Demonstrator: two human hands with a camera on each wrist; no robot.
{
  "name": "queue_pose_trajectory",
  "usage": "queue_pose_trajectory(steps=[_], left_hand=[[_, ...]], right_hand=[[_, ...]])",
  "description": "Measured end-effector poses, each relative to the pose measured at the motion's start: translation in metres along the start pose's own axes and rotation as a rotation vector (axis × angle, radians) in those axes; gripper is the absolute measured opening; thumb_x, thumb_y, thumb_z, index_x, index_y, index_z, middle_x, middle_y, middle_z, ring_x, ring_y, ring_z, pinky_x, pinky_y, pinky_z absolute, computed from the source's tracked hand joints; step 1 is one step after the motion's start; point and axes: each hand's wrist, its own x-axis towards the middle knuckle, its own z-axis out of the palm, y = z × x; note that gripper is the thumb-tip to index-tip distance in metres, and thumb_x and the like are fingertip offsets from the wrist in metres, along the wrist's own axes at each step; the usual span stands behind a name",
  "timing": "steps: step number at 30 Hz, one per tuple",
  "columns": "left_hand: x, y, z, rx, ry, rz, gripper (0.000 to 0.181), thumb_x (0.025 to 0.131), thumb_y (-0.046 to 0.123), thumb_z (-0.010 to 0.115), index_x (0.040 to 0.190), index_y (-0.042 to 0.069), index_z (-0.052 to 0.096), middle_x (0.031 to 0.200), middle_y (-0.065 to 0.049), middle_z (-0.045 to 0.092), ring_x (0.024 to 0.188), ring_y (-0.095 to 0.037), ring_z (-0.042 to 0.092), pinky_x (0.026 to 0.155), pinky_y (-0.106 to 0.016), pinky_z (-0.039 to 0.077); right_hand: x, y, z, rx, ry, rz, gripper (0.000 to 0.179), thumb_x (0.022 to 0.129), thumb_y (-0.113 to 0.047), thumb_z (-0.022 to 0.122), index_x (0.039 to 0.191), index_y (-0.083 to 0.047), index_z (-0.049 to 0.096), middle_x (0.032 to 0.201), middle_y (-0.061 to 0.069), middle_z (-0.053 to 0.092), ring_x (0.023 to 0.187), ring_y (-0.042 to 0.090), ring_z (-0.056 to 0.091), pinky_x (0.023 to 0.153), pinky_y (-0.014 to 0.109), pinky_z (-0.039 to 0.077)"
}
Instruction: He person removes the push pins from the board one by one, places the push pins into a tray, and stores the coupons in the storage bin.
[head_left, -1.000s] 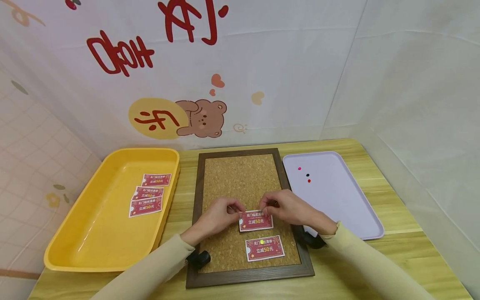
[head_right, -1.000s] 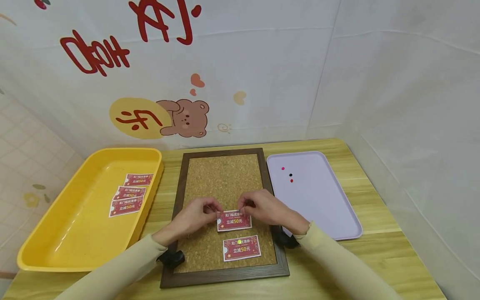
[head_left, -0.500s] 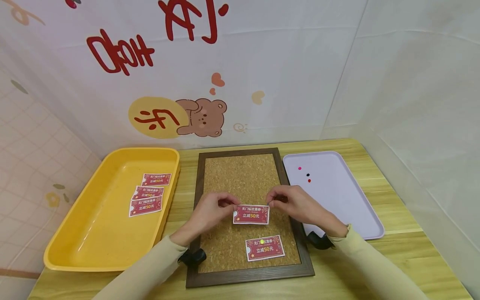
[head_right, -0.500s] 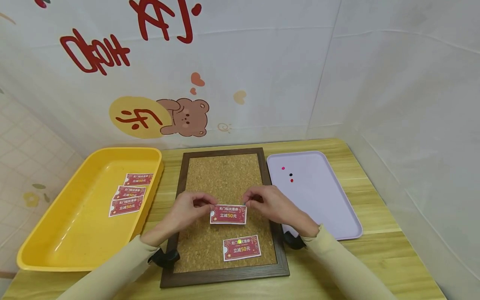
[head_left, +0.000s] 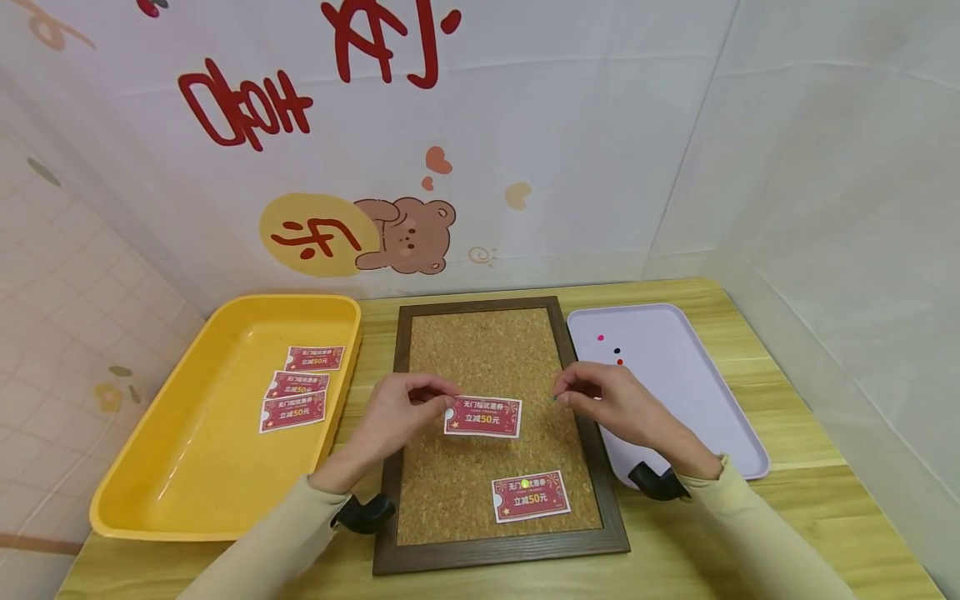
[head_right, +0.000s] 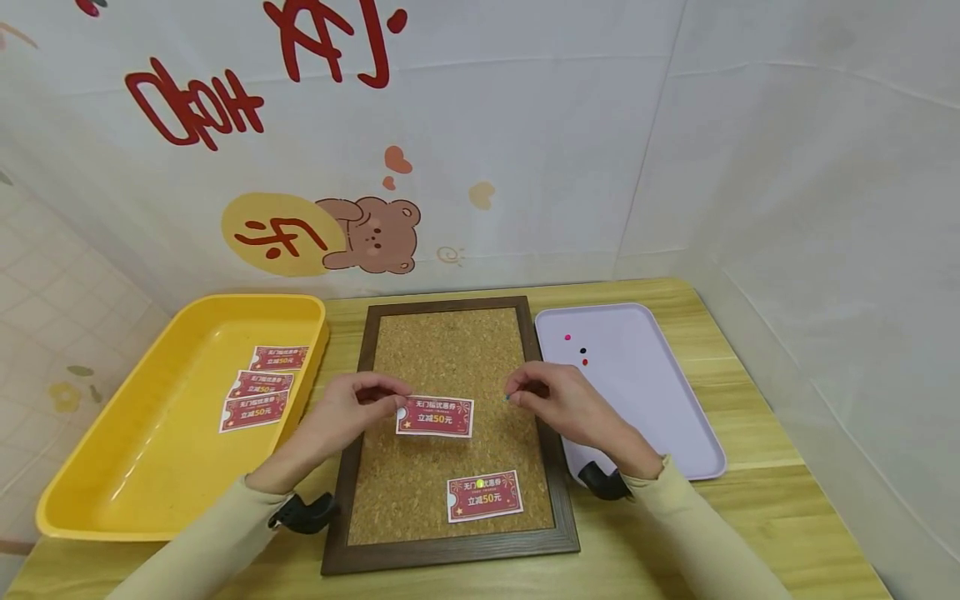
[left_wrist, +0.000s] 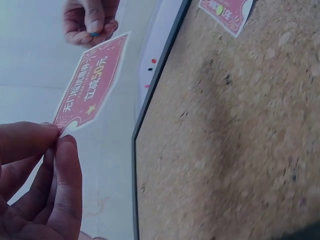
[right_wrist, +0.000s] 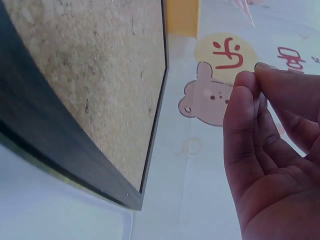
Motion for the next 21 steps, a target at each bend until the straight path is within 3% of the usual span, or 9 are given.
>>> queue_pose_trajectory(steps=[10,15,21], left_hand=[[-0.013,0.0,-0.032,0.003,0.014,-0.039,0.013,0.099,0.015,0.071,0.109,0.012,0.079,0.108,-0.003,0.073,0.09,-0.022,0.061,0.075,-0.029,0.053],[-0.019,-0.001,-0.047,0.032,0.039,-0.081,0.015,0.1,0.018,0.07,0.111,0.012,0.079,0.109,-0.004,0.074,0.092,-0.023,0.062,0.077,-0.031,0.053],[-0.025,-0.003,-0.065,0.053,0.067,-0.074,0.014,0.1,0.014,0.07,0.109,0.009,0.079,0.106,-0.006,0.075,0.09,-0.023,0.062,0.075,-0.029,0.053]], right_hand=[[-0.008,0.008,-0.016,0.002,0.042,0.048,0.008,0.096,-0.003,0.073,0.098,-0.011,0.072,0.095,0.003,0.072,0.083,0.01,0.064,0.073,0.024,0.053],[-0.011,0.01,-0.023,-0.001,0.075,0.037,0.007,0.096,-0.003,0.073,0.098,-0.01,0.072,0.094,0.001,0.072,0.084,0.009,0.065,0.074,0.023,0.054],[-0.015,0.013,-0.03,-0.013,0.105,0.044,0.008,0.096,-0.004,0.073,0.097,-0.012,0.072,0.09,-0.005,0.07,0.081,0.009,0.063,0.071,0.021,0.052]])
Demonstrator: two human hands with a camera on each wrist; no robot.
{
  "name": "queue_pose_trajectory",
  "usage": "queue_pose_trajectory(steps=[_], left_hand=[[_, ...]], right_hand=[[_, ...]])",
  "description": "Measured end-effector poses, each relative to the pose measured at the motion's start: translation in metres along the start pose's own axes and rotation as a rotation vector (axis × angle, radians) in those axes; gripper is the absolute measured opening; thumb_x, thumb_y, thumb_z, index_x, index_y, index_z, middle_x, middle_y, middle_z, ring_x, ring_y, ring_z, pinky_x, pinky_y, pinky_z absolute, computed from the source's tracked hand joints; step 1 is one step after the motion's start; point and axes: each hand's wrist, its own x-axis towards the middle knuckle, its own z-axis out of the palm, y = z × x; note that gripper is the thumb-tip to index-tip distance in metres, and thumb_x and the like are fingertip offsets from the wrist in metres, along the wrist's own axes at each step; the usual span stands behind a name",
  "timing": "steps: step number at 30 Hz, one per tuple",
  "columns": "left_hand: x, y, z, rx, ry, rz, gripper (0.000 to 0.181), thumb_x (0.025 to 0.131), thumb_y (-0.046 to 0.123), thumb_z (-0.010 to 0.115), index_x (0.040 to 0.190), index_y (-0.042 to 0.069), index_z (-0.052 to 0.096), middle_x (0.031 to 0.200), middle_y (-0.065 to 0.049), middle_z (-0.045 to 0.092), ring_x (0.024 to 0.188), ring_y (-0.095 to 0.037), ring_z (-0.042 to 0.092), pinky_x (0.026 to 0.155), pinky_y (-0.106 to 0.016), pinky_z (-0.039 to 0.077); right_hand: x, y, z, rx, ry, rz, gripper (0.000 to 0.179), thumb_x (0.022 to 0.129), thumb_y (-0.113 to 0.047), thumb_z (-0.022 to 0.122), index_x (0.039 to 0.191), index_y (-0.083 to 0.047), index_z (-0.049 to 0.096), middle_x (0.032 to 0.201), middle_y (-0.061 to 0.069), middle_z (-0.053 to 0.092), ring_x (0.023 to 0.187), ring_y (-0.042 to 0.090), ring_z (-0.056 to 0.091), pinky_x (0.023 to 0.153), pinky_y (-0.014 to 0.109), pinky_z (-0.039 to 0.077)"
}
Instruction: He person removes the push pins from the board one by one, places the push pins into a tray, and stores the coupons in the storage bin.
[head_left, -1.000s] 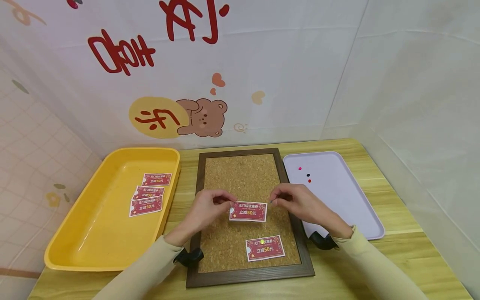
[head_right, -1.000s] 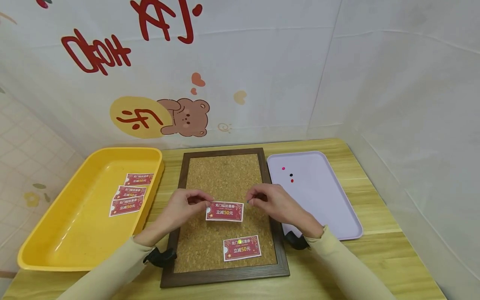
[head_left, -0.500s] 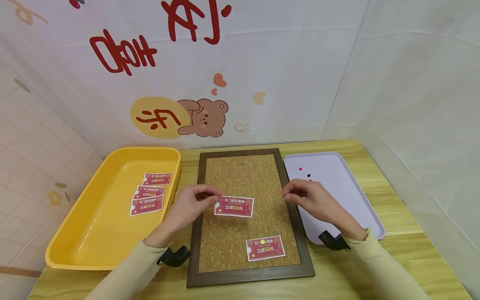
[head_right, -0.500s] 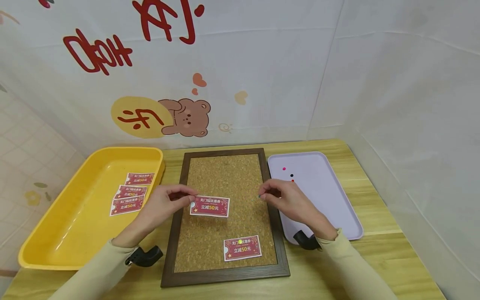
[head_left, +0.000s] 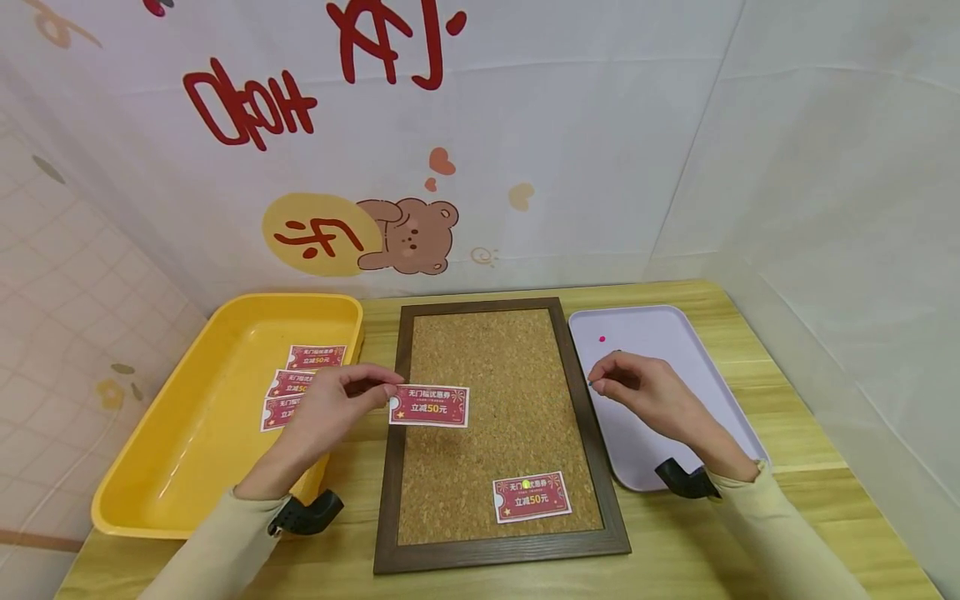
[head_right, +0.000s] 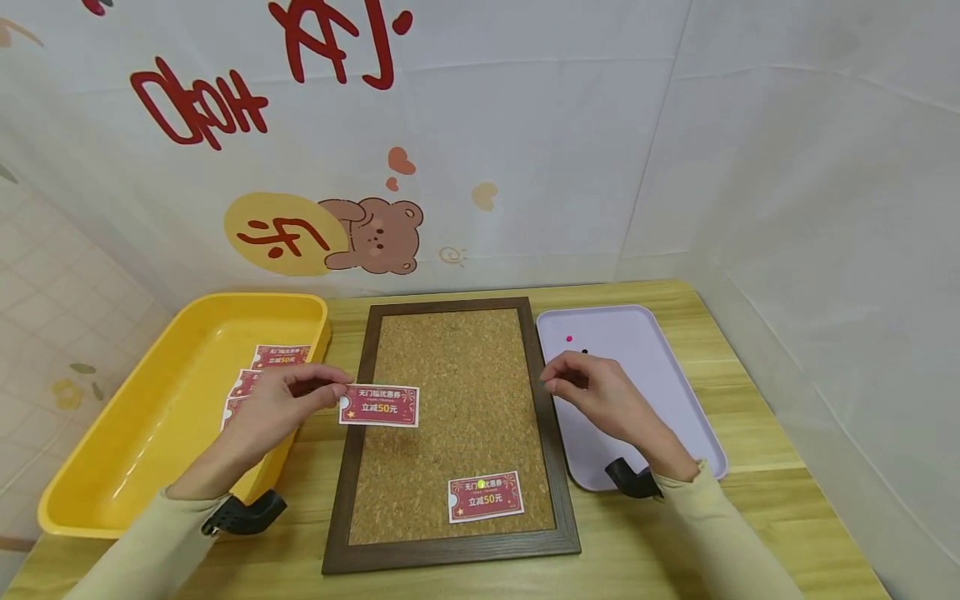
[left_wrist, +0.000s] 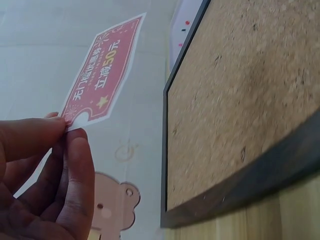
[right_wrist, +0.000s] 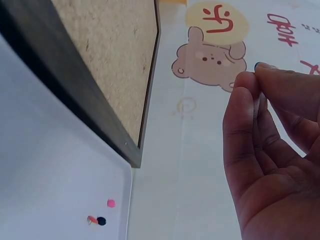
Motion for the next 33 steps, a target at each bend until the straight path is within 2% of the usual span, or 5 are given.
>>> queue_pose_trajectory(steps=[10,16,24,29,33], left_hand=[[-0.011,-0.006,-0.035,0.063,0.035,-0.033,0.022,0.1,0.018,0.07,0.118,0.006,0.077,0.12,-0.011,0.07,0.093,-0.022,0.062,0.076,-0.028,0.056],[-0.016,-0.011,-0.053,0.065,0.028,-0.082,0.027,0.101,0.023,0.07,0.12,0.005,0.076,0.125,-0.015,0.069,0.096,-0.024,0.063,0.074,-0.027,0.057],[-0.019,-0.025,-0.076,0.098,0.024,-0.122,0.031,0.102,0.024,0.068,0.123,0.002,0.074,0.12,-0.016,0.071,0.093,-0.021,0.063,0.072,-0.027,0.056],[-0.021,-0.039,-0.09,0.096,0.017,-0.127,0.031,0.102,0.02,0.067,0.123,-0.002,0.072,0.112,-0.012,0.073,0.087,-0.014,0.063,0.071,-0.025,0.053],[-0.022,-0.05,-0.101,0.095,0.029,-0.113,0.031,0.103,0.017,0.067,0.124,-0.006,0.07,0.109,-0.004,0.074,0.087,-0.014,0.064,0.073,-0.023,0.053]], right_hand=[[-0.005,0.008,-0.008,-0.018,0.003,0.035,0.006,0.096,-0.004,0.073,0.1,-0.008,0.072,0.093,-0.006,0.07,0.084,0.008,0.064,0.074,0.018,0.051],[-0.01,0.015,-0.014,-0.044,0.007,0.058,0.006,0.097,-0.007,0.073,0.098,-0.012,0.072,0.092,0.002,0.071,0.082,0.008,0.063,0.073,0.019,0.051],[-0.013,0.022,-0.021,-0.064,0.024,0.072,0.006,0.096,-0.005,0.073,0.099,-0.01,0.072,0.095,0.0,0.072,0.083,0.007,0.064,0.073,0.017,0.051],[-0.013,0.026,-0.025,-0.066,0.037,0.068,0.006,0.096,-0.005,0.074,0.1,-0.009,0.073,0.101,0.004,0.074,0.088,0.005,0.066,0.075,0.015,0.052],[-0.012,0.031,-0.03,-0.097,0.045,0.07,0.008,0.095,-0.004,0.073,0.101,-0.009,0.073,0.099,0.004,0.074,0.085,0.003,0.064,0.073,0.015,0.05]])
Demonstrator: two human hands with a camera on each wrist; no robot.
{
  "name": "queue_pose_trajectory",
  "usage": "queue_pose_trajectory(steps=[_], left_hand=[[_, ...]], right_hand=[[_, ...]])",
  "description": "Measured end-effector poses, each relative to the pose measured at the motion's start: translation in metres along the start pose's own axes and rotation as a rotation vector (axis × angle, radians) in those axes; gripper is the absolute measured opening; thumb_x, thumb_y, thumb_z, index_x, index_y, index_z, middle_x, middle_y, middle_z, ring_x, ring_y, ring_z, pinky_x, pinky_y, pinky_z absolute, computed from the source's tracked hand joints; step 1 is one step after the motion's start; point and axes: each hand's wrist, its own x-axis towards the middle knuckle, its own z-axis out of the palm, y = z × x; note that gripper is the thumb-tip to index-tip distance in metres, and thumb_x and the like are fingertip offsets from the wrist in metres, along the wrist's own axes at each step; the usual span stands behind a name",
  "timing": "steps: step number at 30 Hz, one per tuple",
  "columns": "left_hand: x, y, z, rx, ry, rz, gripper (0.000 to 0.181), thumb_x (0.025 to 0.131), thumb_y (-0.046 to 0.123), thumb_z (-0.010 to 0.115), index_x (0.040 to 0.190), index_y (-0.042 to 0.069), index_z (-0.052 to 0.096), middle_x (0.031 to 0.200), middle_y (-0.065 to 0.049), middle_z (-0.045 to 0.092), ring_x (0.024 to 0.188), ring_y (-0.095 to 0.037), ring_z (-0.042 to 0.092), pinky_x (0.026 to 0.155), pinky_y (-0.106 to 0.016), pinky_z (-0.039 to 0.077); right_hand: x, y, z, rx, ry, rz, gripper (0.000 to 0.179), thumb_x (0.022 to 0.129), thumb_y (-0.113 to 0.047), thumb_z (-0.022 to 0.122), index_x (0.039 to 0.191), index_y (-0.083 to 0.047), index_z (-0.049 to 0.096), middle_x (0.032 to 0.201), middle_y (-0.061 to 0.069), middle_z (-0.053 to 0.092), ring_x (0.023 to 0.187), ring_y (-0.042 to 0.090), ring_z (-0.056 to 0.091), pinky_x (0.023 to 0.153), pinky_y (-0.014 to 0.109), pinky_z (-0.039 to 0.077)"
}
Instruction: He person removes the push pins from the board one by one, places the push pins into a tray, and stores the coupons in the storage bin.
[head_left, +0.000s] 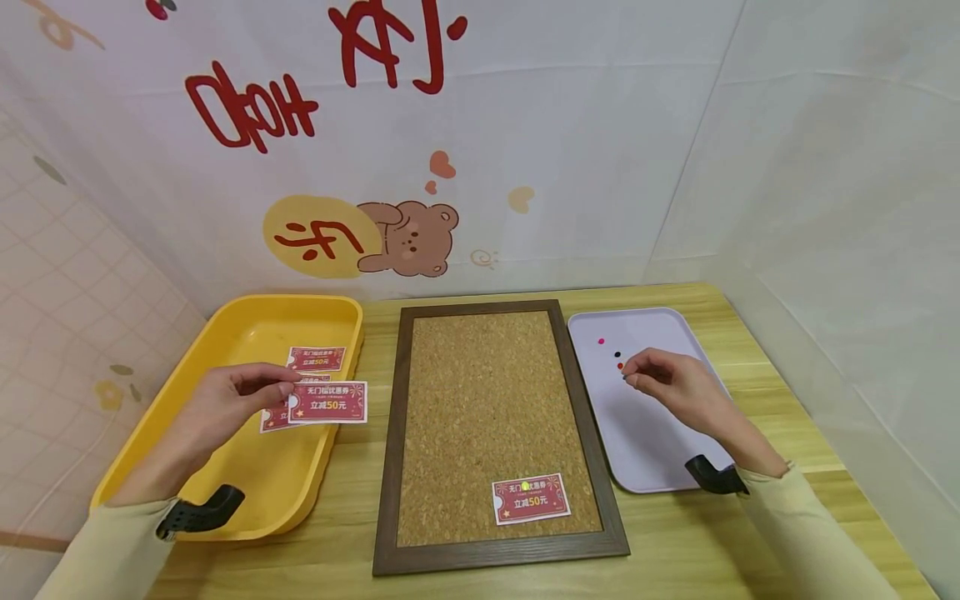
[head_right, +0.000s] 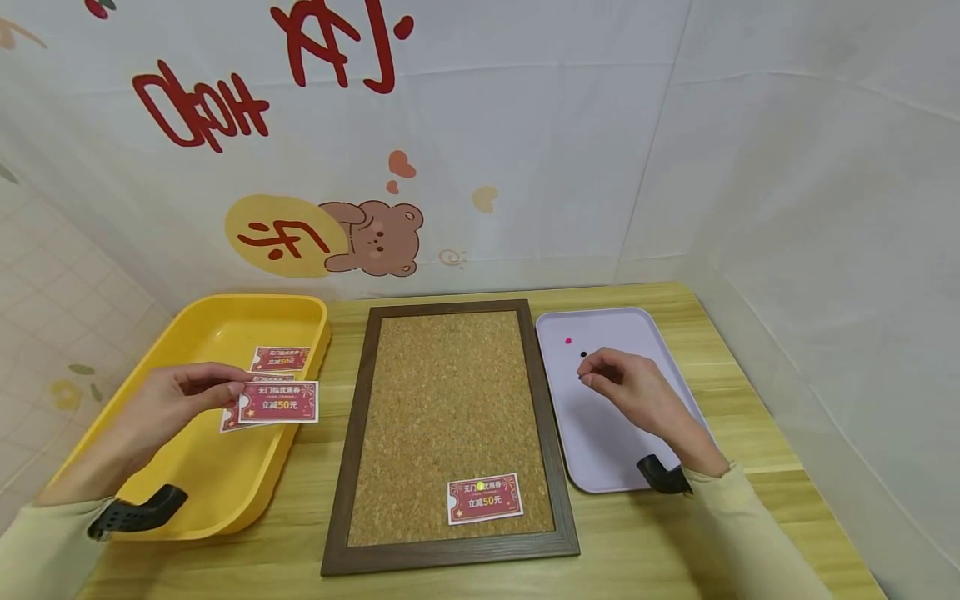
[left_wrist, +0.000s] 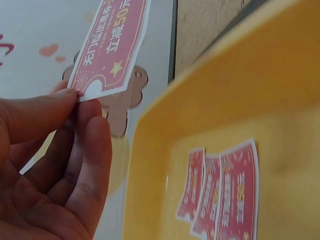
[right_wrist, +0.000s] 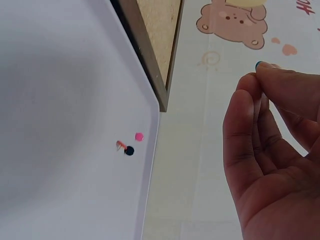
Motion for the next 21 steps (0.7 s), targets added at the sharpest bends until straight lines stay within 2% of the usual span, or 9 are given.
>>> queue_pose_trajectory(steps=[4,7,10,15,21], left_hand=[[-0.001,-0.01,-0.01,-0.005,0.011,0.026,0.031,0.103,0.016,0.065,0.124,-0.008,0.069,0.104,0.008,0.073,0.088,-0.011,0.064,0.075,-0.022,0.054],[-0.001,-0.017,-0.016,-0.038,-0.001,0.041,0.031,0.104,0.013,0.064,0.123,-0.01,0.068,0.101,0.013,0.073,0.088,-0.008,0.066,0.076,-0.021,0.055],[-0.001,-0.024,-0.022,-0.071,-0.017,0.041,0.03,0.104,0.011,0.062,0.123,-0.013,0.066,0.101,0.013,0.074,0.089,-0.008,0.068,0.078,-0.02,0.056],[0.001,-0.037,-0.03,-0.075,-0.047,0.009,0.03,0.105,0.011,0.061,0.123,-0.012,0.066,0.101,0.013,0.074,0.089,-0.007,0.07,0.079,-0.019,0.055],[0.001,-0.052,-0.037,-0.113,-0.081,-0.016,0.029,0.106,0.01,0.06,0.123,-0.013,0.065,0.101,0.012,0.074,0.09,-0.007,0.07,0.08,-0.019,0.055]], right_hand=[[0.001,0.006,-0.004,0.01,-0.002,0.001,0.009,0.095,0.001,0.072,0.101,-0.006,0.073,0.095,0.003,0.073,0.082,0.005,0.063,0.07,0.017,0.05],[0.002,0.009,-0.007,0.021,-0.014,0.007,0.007,0.096,0.0,0.071,0.101,-0.005,0.072,0.094,0.003,0.072,0.081,0.007,0.062,0.07,0.018,0.049],[0.002,0.013,-0.01,0.022,-0.025,0.016,0.006,0.097,-0.001,0.07,0.101,-0.005,0.072,0.093,0.001,0.071,0.081,0.007,0.061,0.07,0.019,0.049],[0.004,0.023,-0.013,0.009,-0.025,0.025,0.006,0.097,0.0,0.07,0.101,-0.004,0.072,0.094,-0.001,0.071,0.081,0.008,0.062,0.071,0.018,0.05],[0.007,0.034,-0.017,-0.009,-0.025,0.053,0.005,0.098,-0.006,0.071,0.102,-0.006,0.072,0.097,0.008,0.072,0.082,0.008,0.062,0.072,0.019,0.05]])
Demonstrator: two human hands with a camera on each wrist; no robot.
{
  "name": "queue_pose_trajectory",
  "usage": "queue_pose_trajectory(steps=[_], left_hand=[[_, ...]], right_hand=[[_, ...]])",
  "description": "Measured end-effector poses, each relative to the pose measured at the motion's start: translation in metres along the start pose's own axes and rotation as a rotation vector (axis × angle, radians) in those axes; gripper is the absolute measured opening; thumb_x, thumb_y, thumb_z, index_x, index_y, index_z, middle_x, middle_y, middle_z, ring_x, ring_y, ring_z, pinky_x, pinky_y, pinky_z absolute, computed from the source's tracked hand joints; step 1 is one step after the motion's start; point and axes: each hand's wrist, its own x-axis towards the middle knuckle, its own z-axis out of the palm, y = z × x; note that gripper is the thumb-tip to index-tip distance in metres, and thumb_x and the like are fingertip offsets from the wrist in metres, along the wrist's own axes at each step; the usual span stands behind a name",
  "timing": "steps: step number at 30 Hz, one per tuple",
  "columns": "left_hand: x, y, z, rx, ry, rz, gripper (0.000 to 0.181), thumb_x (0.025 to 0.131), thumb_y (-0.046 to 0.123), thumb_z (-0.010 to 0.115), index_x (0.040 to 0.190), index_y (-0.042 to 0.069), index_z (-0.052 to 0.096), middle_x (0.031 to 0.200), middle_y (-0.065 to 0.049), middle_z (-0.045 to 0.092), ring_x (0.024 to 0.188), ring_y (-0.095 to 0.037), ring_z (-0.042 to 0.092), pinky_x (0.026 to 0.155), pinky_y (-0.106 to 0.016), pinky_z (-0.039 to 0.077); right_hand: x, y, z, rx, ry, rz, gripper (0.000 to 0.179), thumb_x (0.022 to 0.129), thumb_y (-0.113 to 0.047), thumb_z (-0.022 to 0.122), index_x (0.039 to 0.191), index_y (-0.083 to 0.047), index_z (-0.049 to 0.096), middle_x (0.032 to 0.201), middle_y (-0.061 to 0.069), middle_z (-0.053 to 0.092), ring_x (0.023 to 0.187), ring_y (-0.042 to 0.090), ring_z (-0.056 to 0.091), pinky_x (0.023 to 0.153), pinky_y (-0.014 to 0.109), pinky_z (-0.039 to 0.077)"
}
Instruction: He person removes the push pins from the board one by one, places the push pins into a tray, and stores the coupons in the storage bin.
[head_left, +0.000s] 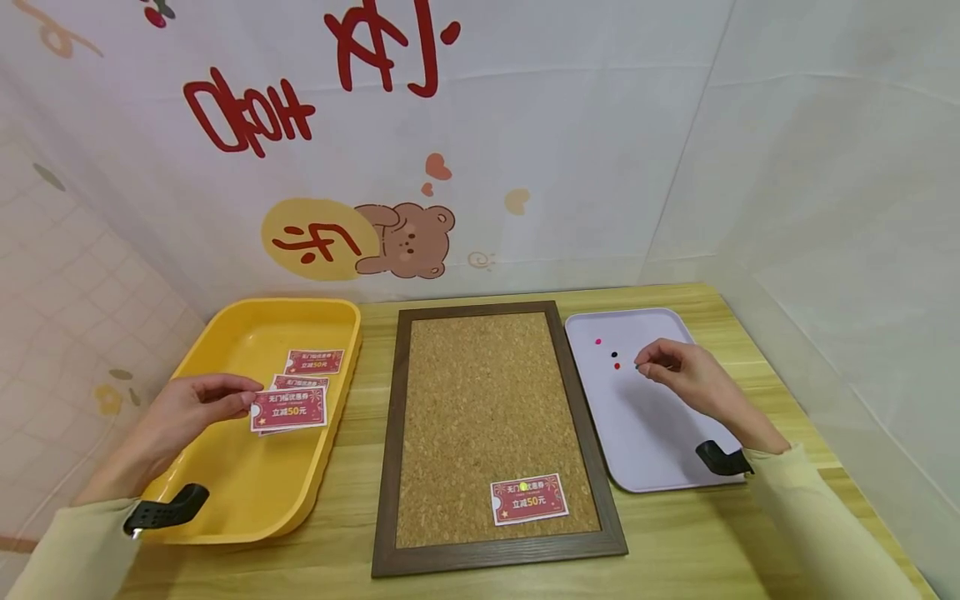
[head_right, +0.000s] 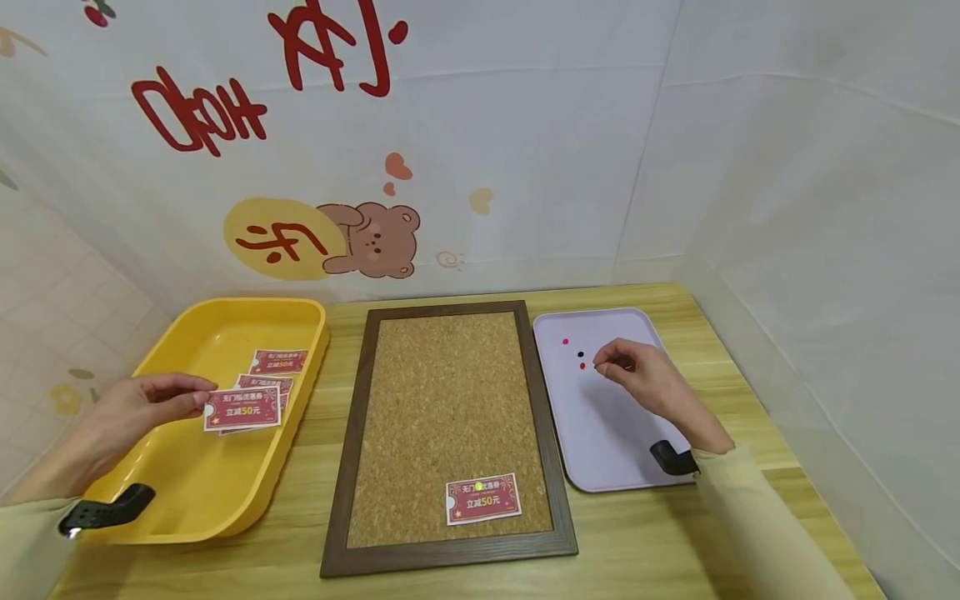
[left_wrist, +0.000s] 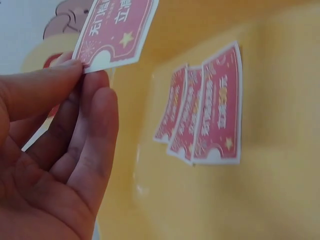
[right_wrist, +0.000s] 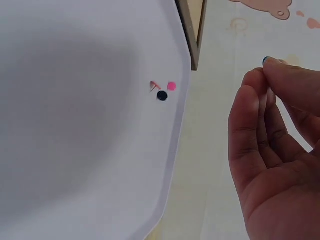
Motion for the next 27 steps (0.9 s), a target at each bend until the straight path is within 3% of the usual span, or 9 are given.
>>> queue_pose_trajectory(steps=[10,21,27], left_hand=[[0.003,-0.021,-0.01,0.002,-0.076,-0.075,0.033,0.107,0.009,0.056,0.128,-0.017,0.06,0.107,0.009,0.074,0.094,-0.004,0.069,0.082,-0.018,0.055],[0.008,-0.04,-0.016,0.022,-0.149,-0.13,0.035,0.106,0.008,0.057,0.131,-0.017,0.058,0.117,-0.007,0.072,0.096,-0.007,0.069,0.085,-0.024,0.057],[0.011,-0.049,-0.016,0.055,-0.179,-0.154,0.034,0.106,0.008,0.057,0.13,-0.016,0.06,0.121,-0.018,0.07,0.095,-0.007,0.067,0.084,-0.024,0.057]], right_hand=[[0.008,0.015,-0.003,-0.012,-0.066,0.025,0.004,0.099,-0.006,0.07,0.1,-0.004,0.073,0.096,0.005,0.072,0.085,0.01,0.063,0.076,0.018,0.05],[0.02,0.031,0.004,-0.012,-0.159,0.065,0.003,0.097,-0.001,0.069,0.098,-0.002,0.072,0.094,0.005,0.07,0.084,0.012,0.06,0.075,0.021,0.05],[0.024,0.041,0.008,-0.024,-0.185,0.046,0.009,0.095,0.005,0.069,0.096,-0.003,0.073,0.092,0.005,0.071,0.083,0.011,0.059,0.074,0.021,0.049]])
